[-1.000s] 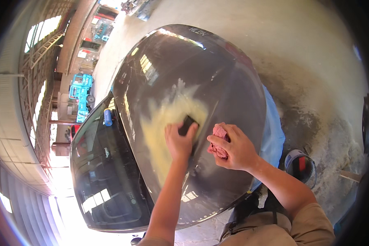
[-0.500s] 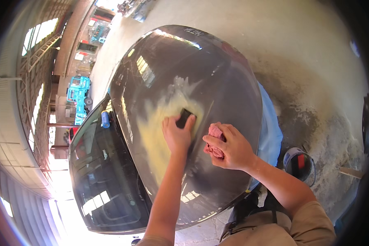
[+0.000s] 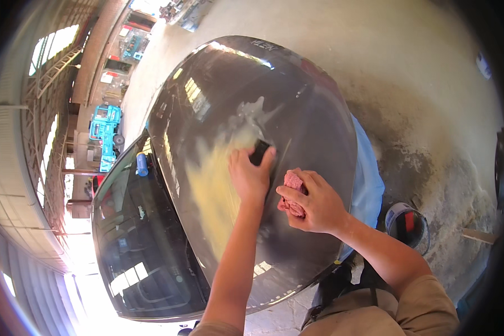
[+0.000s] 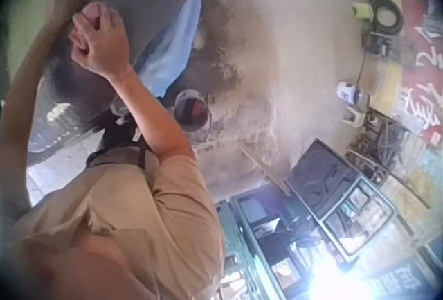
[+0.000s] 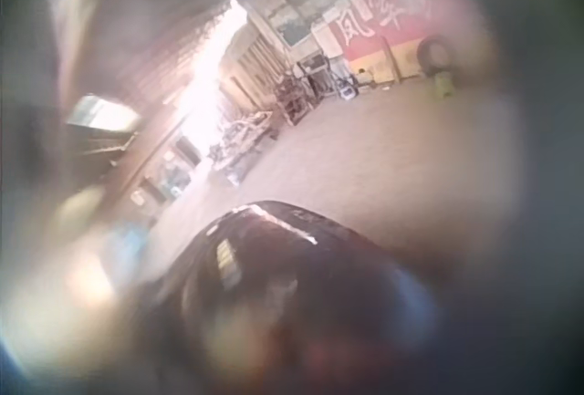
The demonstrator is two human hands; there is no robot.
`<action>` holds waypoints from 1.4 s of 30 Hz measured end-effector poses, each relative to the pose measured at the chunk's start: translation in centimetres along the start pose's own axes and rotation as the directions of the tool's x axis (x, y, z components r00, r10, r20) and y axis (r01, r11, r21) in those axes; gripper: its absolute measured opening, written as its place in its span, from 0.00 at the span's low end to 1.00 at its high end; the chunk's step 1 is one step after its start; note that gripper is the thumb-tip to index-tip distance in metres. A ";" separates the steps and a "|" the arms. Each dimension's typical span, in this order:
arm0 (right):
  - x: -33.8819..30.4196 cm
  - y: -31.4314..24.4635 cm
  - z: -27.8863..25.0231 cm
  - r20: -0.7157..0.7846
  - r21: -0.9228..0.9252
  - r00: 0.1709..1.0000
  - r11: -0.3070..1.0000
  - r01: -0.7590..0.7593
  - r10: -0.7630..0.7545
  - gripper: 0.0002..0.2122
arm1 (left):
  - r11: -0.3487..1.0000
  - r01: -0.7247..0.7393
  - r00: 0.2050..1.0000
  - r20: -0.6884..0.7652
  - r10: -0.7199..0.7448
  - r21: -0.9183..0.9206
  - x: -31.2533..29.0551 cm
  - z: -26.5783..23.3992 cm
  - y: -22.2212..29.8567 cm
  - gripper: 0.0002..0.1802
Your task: The person applies a yellow polishing compound to a car hood and rubs it in using a small black block and a pink cloth. They repeatedly wipe and buff the surface, occasionally dipping the cloth into a bucket to refresh it.
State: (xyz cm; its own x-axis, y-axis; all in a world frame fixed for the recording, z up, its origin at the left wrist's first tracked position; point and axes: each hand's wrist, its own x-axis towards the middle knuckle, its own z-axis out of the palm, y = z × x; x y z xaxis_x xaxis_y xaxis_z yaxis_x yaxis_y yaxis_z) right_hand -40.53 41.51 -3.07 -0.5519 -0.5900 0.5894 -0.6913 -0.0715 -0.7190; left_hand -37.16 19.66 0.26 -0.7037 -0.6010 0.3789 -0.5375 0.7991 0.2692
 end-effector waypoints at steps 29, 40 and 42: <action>0.2 0.2 -0.2 0.005 0.031 1.000 1.000 0.005 -0.006 0.33 | 0.996 -0.054 0.997 0.052 0.058 -0.075 1.4 -0.1 -0.9 0.32; 0.5 -1.2 0.6 0.035 0.057 0.999 0.998 0.017 -0.019 0.34 | 0.996 0.090 0.987 -0.131 -0.089 0.002 13.9 -0.3 -12.4 0.29; 0.2 -0.8 0.9 0.041 0.049 0.999 0.999 -0.003 0.001 0.34 | 0.997 0.070 0.990 -0.121 -0.073 -0.031 12.3 -0.1 -12.0 0.29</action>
State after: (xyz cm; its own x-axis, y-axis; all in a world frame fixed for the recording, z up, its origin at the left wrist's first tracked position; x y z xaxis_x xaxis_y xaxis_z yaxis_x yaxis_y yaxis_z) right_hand -39.67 40.75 -2.75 -0.5329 -0.6228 0.5728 -0.6659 -0.1090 -0.7380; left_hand -39.28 2.72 1.79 -0.6013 -0.6515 0.4626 -0.5703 0.7554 0.3227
